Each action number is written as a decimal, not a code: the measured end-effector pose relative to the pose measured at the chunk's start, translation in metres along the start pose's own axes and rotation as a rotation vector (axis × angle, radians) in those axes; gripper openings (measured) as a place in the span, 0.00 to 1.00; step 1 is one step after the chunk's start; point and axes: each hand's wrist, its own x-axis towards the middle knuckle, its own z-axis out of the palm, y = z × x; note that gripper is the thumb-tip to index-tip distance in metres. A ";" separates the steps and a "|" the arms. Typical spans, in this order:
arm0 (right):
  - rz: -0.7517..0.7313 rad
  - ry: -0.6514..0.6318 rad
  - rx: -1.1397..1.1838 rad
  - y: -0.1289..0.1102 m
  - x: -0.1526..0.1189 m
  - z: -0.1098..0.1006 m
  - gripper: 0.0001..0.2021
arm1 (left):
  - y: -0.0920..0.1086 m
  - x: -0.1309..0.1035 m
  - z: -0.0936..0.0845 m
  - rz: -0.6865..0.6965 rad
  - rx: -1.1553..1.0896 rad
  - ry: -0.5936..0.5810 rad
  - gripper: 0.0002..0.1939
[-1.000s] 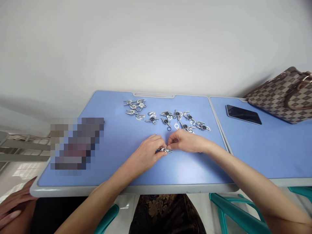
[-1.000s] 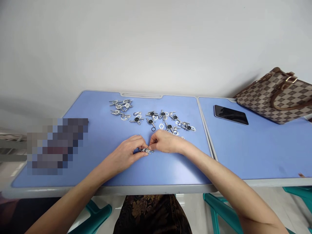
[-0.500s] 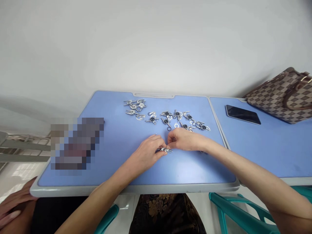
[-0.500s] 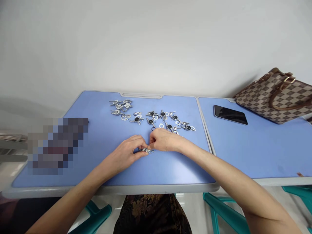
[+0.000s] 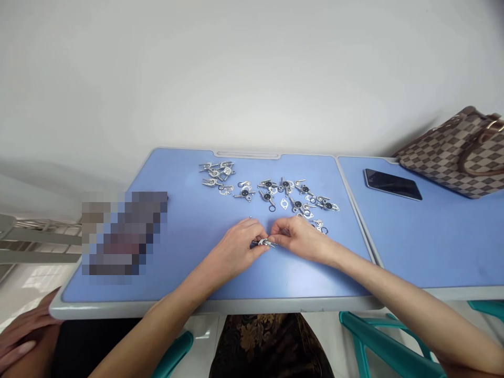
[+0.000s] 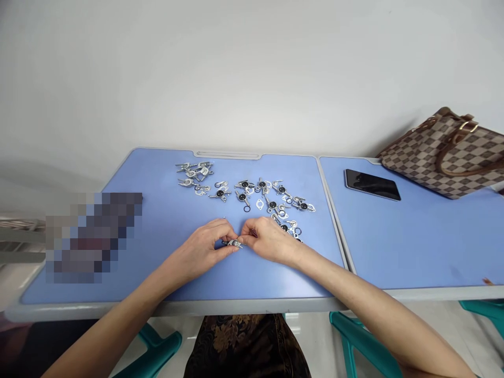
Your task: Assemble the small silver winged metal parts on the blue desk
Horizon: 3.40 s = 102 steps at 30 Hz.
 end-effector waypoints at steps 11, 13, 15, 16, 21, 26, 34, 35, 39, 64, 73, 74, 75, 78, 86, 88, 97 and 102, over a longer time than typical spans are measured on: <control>-0.009 0.074 0.022 0.001 -0.005 0.006 0.04 | 0.003 0.000 0.003 0.013 0.040 0.035 0.04; 0.010 0.080 0.097 0.004 -0.003 0.007 0.05 | 0.003 0.000 0.003 0.008 0.036 0.037 0.04; 0.013 0.082 0.169 0.008 -0.002 0.007 0.08 | 0.003 0.000 0.003 0.008 0.039 0.039 0.04; 0.014 0.081 0.198 0.009 -0.003 0.007 0.09 | 0.003 0.000 0.003 0.009 0.046 0.038 0.05; -0.028 0.105 0.344 0.013 -0.009 0.004 0.09 | 0.003 0.000 0.003 0.002 0.052 0.031 0.04; -0.101 -0.004 0.747 0.017 -0.013 -0.010 0.13 | 0.002 -0.001 0.003 0.010 0.031 0.040 0.04; -0.238 0.328 0.434 0.003 -0.019 -0.034 0.06 | 0.002 -0.001 0.003 0.021 0.021 0.047 0.04; -0.264 0.355 0.429 0.001 -0.019 -0.033 0.06 | 0.003 -0.001 0.002 0.020 0.021 0.048 0.04; -0.297 0.336 0.465 -0.007 -0.020 -0.024 0.08 | 0.003 -0.001 0.002 0.012 0.027 0.039 0.04; -0.406 0.227 0.140 -0.004 -0.013 -0.012 0.07 | 0.000 -0.001 0.005 0.029 0.042 0.043 0.04; -0.515 0.244 -0.015 -0.010 -0.021 -0.013 0.11 | 0.000 -0.001 0.005 0.026 0.037 0.028 0.03; -0.545 0.271 -0.021 -0.010 -0.020 -0.013 0.11 | 0.000 -0.001 0.005 0.025 0.042 0.029 0.03; -0.574 0.302 -0.025 -0.009 -0.020 -0.012 0.11 | -0.001 -0.002 0.005 0.024 0.047 0.029 0.04; -0.619 0.392 -0.062 -0.006 -0.017 -0.008 0.07 | -0.002 -0.002 0.005 0.025 0.058 0.031 0.03; -0.647 0.477 -0.238 -0.001 -0.012 0.000 0.09 | -0.003 -0.002 0.006 0.033 0.071 0.046 0.03; -0.663 0.474 -0.294 -0.002 -0.013 0.000 0.12 | -0.003 -0.001 0.007 0.042 0.060 0.053 0.03; -0.642 0.405 -0.246 -0.007 -0.016 -0.005 0.16 | -0.005 -0.001 0.008 0.063 0.033 0.052 0.03; -0.628 0.560 -0.334 -0.004 -0.012 0.000 0.10 | -0.005 -0.001 0.008 0.061 0.050 0.042 0.04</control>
